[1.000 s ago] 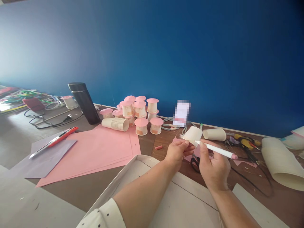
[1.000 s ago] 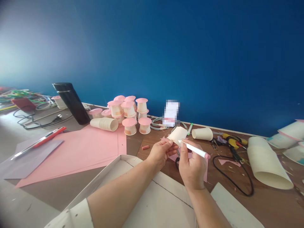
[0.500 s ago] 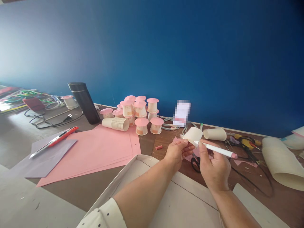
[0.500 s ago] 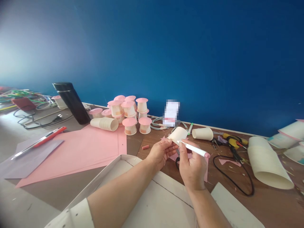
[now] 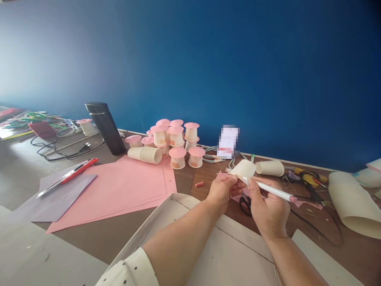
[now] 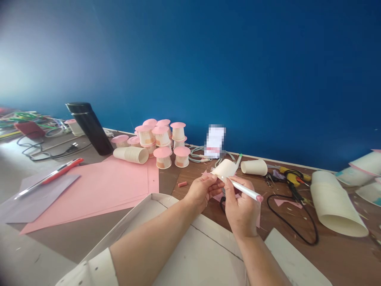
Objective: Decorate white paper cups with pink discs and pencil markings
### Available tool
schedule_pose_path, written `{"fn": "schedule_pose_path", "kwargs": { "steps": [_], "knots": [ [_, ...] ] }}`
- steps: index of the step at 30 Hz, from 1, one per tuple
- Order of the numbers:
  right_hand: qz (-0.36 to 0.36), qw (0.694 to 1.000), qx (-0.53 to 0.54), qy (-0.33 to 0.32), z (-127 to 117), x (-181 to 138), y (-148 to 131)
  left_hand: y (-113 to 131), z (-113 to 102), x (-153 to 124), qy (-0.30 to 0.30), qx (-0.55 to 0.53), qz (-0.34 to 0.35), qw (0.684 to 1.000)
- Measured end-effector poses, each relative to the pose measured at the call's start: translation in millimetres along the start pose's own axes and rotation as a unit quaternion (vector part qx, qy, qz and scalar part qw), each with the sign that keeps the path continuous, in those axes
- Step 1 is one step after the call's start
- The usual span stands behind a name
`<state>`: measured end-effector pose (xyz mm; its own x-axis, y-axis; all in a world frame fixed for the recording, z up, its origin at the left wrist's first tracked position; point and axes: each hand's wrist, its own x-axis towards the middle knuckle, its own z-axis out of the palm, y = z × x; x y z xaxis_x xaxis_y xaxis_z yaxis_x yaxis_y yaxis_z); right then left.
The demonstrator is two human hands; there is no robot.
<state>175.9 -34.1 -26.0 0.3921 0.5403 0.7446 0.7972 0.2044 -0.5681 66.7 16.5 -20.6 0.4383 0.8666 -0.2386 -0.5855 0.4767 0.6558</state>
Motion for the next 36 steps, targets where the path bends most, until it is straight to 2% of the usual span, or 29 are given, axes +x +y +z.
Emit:
{"fn": "schedule_pose_path", "kwargs": {
  "steps": [17, 32, 36],
  "knots": [
    [-0.018, 0.999, -0.041, 0.002, -0.3, 1.4, -0.7, 0.2, -0.4, -0.5, 0.004, 0.006, 0.007, 1.000],
    [0.004, 0.999, -0.033, -0.009, 0.7, 2.4, -2.8, 1.8, 1.8, -1.3, 0.011, -0.005, 0.001, 1.000],
    [-0.008, 0.999, -0.034, 0.007, 1.2, 2.2, -1.5, 1.7, 2.0, -1.6, 0.005, -0.007, -0.001, 1.000]
  ]
}}
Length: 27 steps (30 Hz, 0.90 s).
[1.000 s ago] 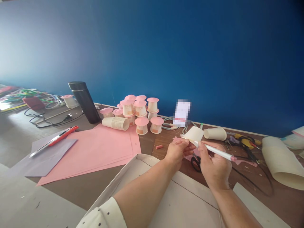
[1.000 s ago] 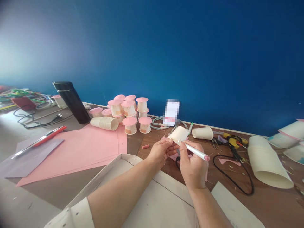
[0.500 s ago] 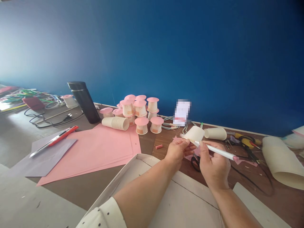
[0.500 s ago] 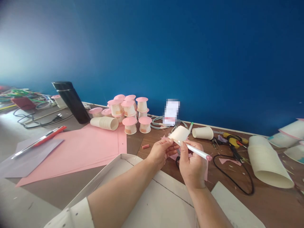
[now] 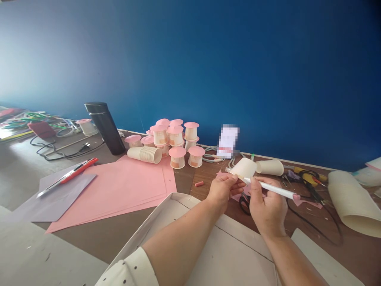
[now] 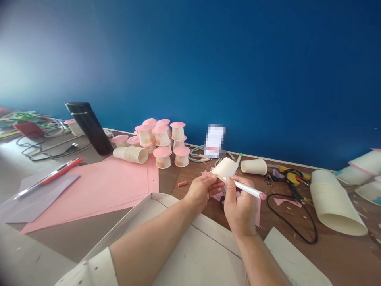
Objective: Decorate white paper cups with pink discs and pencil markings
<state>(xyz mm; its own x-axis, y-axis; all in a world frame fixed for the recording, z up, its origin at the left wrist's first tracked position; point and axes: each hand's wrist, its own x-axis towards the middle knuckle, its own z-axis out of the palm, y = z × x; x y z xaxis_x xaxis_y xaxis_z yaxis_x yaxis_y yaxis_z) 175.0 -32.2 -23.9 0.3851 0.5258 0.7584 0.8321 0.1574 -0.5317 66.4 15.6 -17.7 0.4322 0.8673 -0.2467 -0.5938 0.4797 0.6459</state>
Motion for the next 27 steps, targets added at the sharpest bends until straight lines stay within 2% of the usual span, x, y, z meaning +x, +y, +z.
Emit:
{"fn": "schedule_pose_path", "kwargs": {
  "steps": [11, 16, 27],
  "knots": [
    [0.017, 0.999, 0.036, 0.004, -0.6, -1.8, 0.4, 0.3, -0.3, -0.8, 0.011, -0.031, 0.002, 0.999],
    [0.011, 0.999, 0.047, -0.021, -0.6, -2.4, -0.7, -2.1, -2.4, 1.9, 0.011, -0.024, 0.002, 1.000],
    [-0.008, 0.999, 0.017, -0.025, 0.4, -2.2, 0.9, -2.8, -1.5, 1.7, 0.009, -0.018, 0.006, 1.000]
  ]
}}
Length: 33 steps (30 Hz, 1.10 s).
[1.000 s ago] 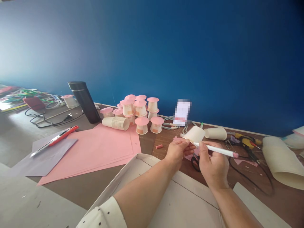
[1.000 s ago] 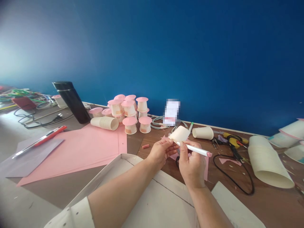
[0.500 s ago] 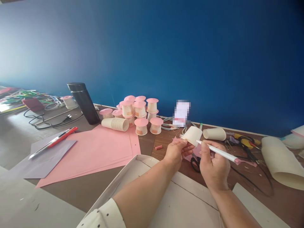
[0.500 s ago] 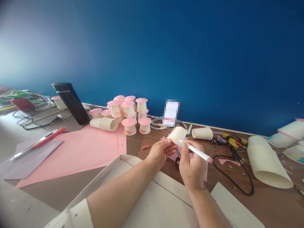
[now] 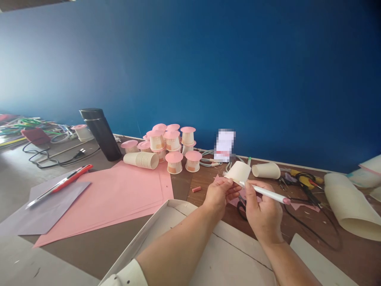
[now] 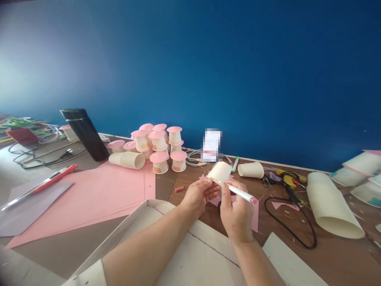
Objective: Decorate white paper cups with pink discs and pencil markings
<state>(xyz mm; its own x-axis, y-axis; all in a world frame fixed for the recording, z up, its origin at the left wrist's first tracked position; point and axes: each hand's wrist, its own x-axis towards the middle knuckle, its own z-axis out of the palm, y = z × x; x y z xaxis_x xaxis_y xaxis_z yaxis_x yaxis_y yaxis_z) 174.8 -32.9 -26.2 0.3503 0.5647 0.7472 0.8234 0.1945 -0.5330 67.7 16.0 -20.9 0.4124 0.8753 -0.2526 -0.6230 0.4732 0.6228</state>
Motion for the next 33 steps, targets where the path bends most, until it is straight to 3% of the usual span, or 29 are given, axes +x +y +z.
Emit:
{"fn": "schedule_pose_path", "kwargs": {
  "steps": [25, 33],
  "knots": [
    [0.015, 1.000, -0.005, 0.004, 0.9, -0.6, 1.2, 2.4, 1.6, -1.8, 0.001, -0.003, 0.002, 1.000],
    [0.006, 0.999, -0.011, 0.037, -0.8, 1.1, 0.2, 2.9, 2.0, -3.2, 0.011, -0.030, -0.005, 0.999]
  ]
}}
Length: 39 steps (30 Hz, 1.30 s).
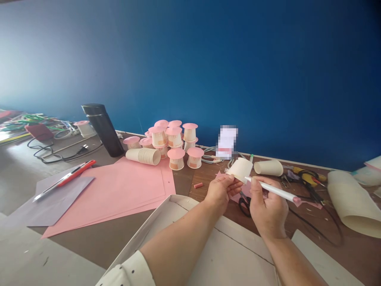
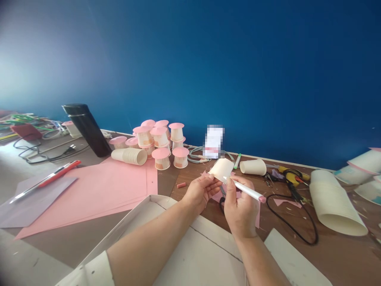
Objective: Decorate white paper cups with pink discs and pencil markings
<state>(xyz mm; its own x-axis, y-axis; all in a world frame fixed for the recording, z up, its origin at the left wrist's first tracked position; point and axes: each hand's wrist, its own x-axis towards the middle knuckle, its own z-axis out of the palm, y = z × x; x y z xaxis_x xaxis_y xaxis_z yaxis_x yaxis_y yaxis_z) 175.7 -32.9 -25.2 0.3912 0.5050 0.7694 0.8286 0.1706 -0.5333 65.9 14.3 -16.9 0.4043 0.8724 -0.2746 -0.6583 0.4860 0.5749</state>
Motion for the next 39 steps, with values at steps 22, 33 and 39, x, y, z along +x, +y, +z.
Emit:
{"fn": "schedule_pose_path", "kwargs": {
  "steps": [22, 33, 39],
  "knots": [
    [0.001, 1.000, -0.006, -0.021, 1.5, -2.0, -0.2, 0.9, 0.6, -0.8, -0.001, 0.007, 0.001, 1.000],
    [-0.002, 1.000, -0.011, -0.026, 1.1, -0.6, -2.2, -0.6, -1.6, 0.5, -0.013, 0.018, 0.002, 1.000],
    [0.011, 1.000, -0.012, -0.026, 0.0, -0.6, -2.3, 0.3, -0.3, 0.3, -0.008, 0.020, 0.000, 1.000]
  ]
}}
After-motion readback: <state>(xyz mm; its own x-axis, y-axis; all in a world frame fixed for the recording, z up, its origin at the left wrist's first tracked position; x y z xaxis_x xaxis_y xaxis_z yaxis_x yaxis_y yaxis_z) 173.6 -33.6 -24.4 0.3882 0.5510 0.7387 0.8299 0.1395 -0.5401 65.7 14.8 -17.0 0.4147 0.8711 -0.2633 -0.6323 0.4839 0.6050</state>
